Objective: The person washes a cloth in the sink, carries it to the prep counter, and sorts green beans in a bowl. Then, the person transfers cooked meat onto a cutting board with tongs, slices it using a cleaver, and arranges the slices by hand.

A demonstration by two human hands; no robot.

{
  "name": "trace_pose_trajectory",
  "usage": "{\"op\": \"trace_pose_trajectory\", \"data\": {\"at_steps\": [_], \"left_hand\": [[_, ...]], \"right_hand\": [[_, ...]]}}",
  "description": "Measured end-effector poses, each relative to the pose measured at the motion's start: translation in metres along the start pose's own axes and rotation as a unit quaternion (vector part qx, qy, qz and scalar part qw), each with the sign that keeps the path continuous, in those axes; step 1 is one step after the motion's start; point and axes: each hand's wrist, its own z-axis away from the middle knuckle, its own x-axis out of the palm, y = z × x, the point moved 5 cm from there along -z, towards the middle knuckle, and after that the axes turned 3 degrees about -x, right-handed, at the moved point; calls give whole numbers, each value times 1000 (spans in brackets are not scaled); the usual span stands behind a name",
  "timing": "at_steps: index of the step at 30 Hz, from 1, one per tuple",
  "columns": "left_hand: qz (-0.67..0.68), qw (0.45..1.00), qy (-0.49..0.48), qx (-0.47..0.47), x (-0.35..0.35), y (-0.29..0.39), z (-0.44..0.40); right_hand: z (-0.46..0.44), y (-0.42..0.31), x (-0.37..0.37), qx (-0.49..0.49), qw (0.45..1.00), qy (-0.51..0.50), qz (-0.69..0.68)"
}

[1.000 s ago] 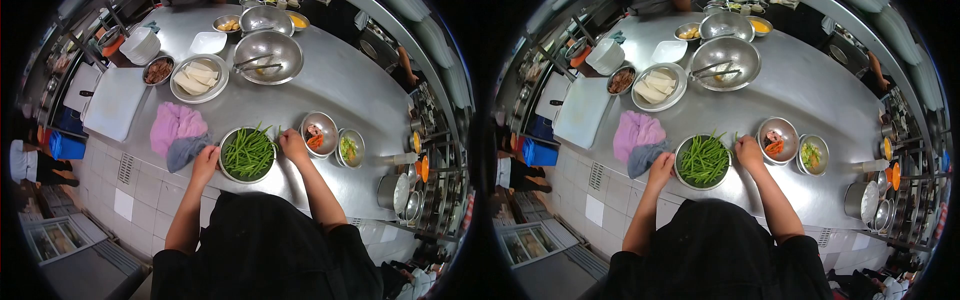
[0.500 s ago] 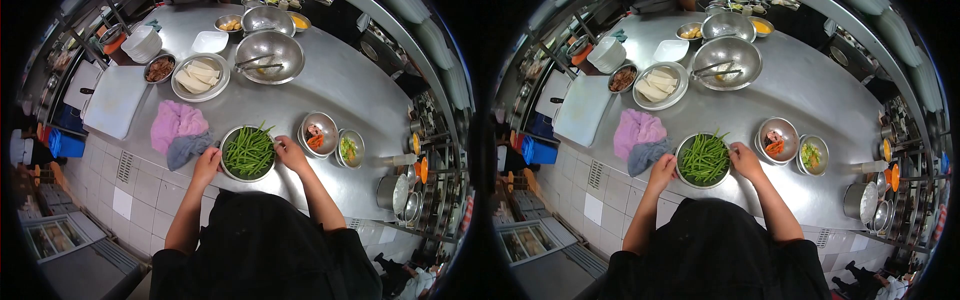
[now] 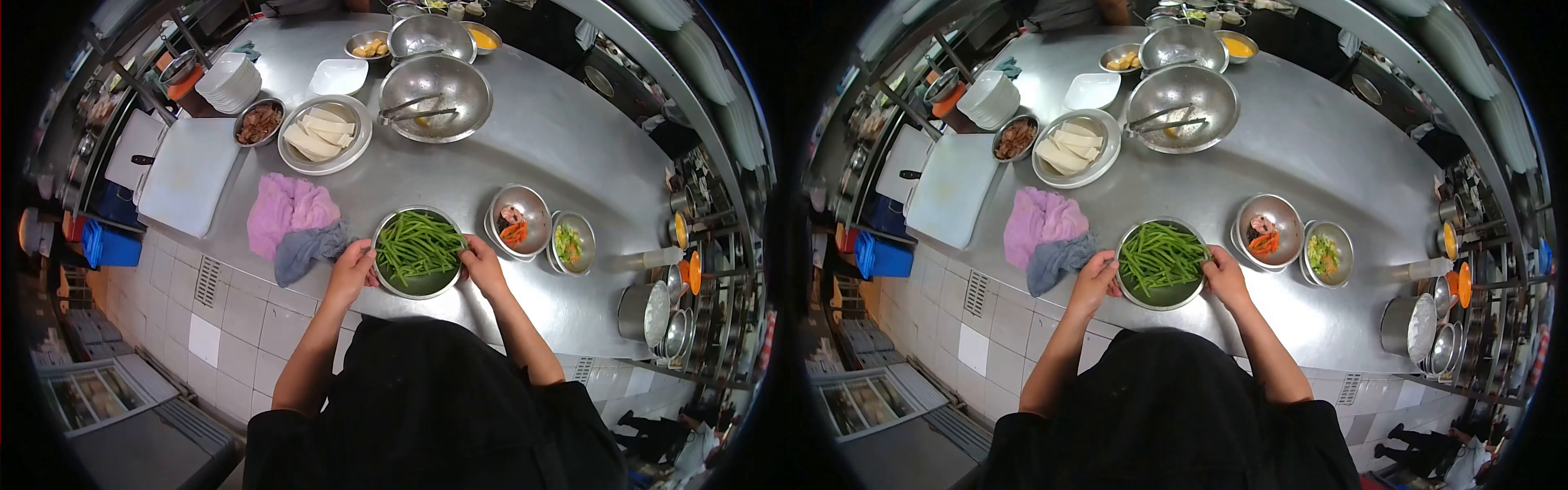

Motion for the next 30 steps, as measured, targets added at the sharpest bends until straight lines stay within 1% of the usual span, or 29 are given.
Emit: {"op": "trace_pose_trajectory", "data": {"at_steps": [1, 3, 5, 6, 7, 8, 9, 11, 13, 15, 17, 19, 30], "left_hand": [[15, 1000, -6, -6, 3, 2, 1], [9, 1000, -18, -7, 5, 5, 0], [3, 1000, -26, -4, 8, 10, 2], [16, 999, -10, 44, 11, 20, 8], [30, 995, 6, 92, 12, 29, 12], [29, 995, 6, 91, 10, 26, 9], [10, 995, 6, 95, 7, 22, 5], [-8, 995, 5, 98, 6, 12, 0], [-13, 1000, 10, 18, 6, 3, -7], [-11, 1000, 12, 16, 5, -2, -7], [-8, 1000, 14, 13, 5, -4, -7], [-16, 999, 24, 36, 5, -2, -8], [-33, 999, 19, 36, 0, -7, -11]], "right_hand": [[0, 2, -3, 11, 1000, -11, -20], [1, 4, -6, 10, 1000, -10, -14], [0, 3, -7, -20, 1000, 0, -1], [2, 2, -5, -20, 1000, 1, -3], [6, -4, -6, -77, 996, 38, -4], [9, -10, -8, -131, 989, 74, -6], [7, -8, -9, -130, 989, 75, -6], [-4, 6, -4, -17, 1000, 6, 14], [-6, 10, -1, -21, 1000, 14, 17], [-4, 18, 0, 13, 1000, -5, 16], [-3, 20, 1, 8, 1000, -1, 18], [-4, 17, 2, 14, 1000, -4, 3], [-6, 25, 4, -14, 1000, 0, -17]]}}
